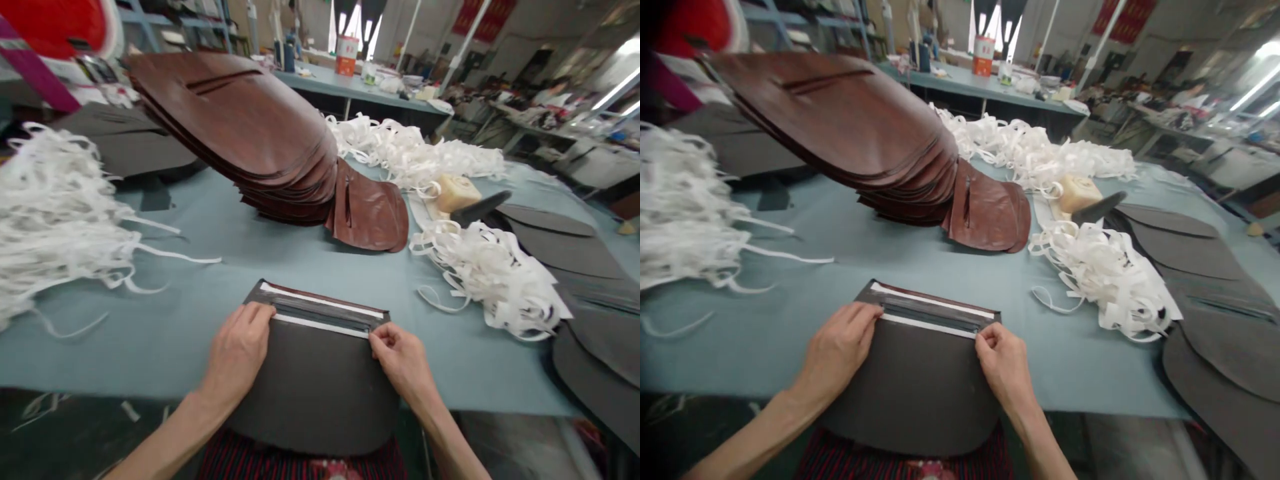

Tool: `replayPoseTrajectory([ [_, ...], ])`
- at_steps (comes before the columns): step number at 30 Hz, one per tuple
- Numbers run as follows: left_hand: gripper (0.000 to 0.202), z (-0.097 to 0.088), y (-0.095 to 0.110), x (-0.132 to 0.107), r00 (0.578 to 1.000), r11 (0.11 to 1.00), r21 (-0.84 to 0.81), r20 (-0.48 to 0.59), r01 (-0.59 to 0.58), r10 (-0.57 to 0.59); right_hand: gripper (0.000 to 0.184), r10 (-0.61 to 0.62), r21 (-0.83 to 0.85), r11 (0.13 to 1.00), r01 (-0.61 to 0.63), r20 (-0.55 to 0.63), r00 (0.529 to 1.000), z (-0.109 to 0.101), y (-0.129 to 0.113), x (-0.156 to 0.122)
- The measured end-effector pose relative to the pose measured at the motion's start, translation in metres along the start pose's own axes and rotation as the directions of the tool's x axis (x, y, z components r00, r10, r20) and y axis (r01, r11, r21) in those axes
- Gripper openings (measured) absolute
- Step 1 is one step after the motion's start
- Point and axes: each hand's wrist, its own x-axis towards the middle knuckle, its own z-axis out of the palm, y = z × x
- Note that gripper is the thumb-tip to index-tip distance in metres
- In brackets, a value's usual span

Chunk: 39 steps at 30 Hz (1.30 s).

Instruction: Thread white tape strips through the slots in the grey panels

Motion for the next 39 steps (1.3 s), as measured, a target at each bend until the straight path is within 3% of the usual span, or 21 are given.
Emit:
replayPoseTrajectory([
  [6, 0.059, 0.0, 0.004, -0.018, 0.976, 0.949, 0.239, 0.126, -0.204, 0.178, 0.016, 0.018, 0.016, 1.0, -0.017, -0.023, 1.0, 0.001, 0.001, 0.0],
  [14, 0.071, -0.002, 0.015, -0.02, 0.965, 0.897, 0.376, 0.207, -0.231, 0.161, 0.014, 0.007, 0.121, 0.993, -0.005, -0.014, 1.0, 0.001, 0.005, -0.002],
  [21, 0.077, -0.002, 0.019, -0.021, 0.959, 0.885, 0.396, 0.229, -0.246, 0.164, 0.014, -0.057, -0.078, 0.996, 0.048, -0.11, 0.992, 0.006, 0.0, -0.007],
  [27, 0.065, -0.003, 0.028, -0.017, 0.957, 0.901, 0.359, 0.236, -0.245, 0.167, 0.012, -0.056, -0.18, 0.983, 0.035, -0.115, 0.992, 0.006, -0.004, -0.005],
  [31, 0.057, 0.006, 0.045, -0.012, 0.944, 0.907, 0.307, 0.251, -0.288, 0.214, 0.007, -0.075, -0.369, 0.929, 0.033, -0.101, 0.992, 0.007, -0.007, -0.007],
  [33, 0.062, 0.01, 0.054, -0.011, 0.942, 0.905, 0.308, 0.257, -0.292, 0.217, 0.012, -0.172, -0.478, 0.872, 0.108, -0.091, 0.981, 0.01, -0.01, -0.01],
  [35, 0.066, 0.012, 0.062, -0.01, 0.944, 0.903, 0.318, 0.251, -0.29, 0.215, 0.023, -0.388, -0.533, 0.791, 0.3, -0.059, 0.92, 0.016, -0.014, -0.012],
  [37, 0.065, 0.013, 0.065, -0.009, 0.951, 0.907, 0.32, 0.226, -0.276, 0.21, 0.035, -0.621, -0.521, 0.668, 0.532, 0.003, 0.784, 0.022, -0.019, -0.011],
  [39, 0.06, 0.012, 0.059, -0.005, 0.96, 0.926, 0.285, 0.198, -0.249, 0.197, 0.037, -0.747, -0.486, 0.562, 0.67, 0.05, 0.663, 0.03, -0.021, -0.006],
])
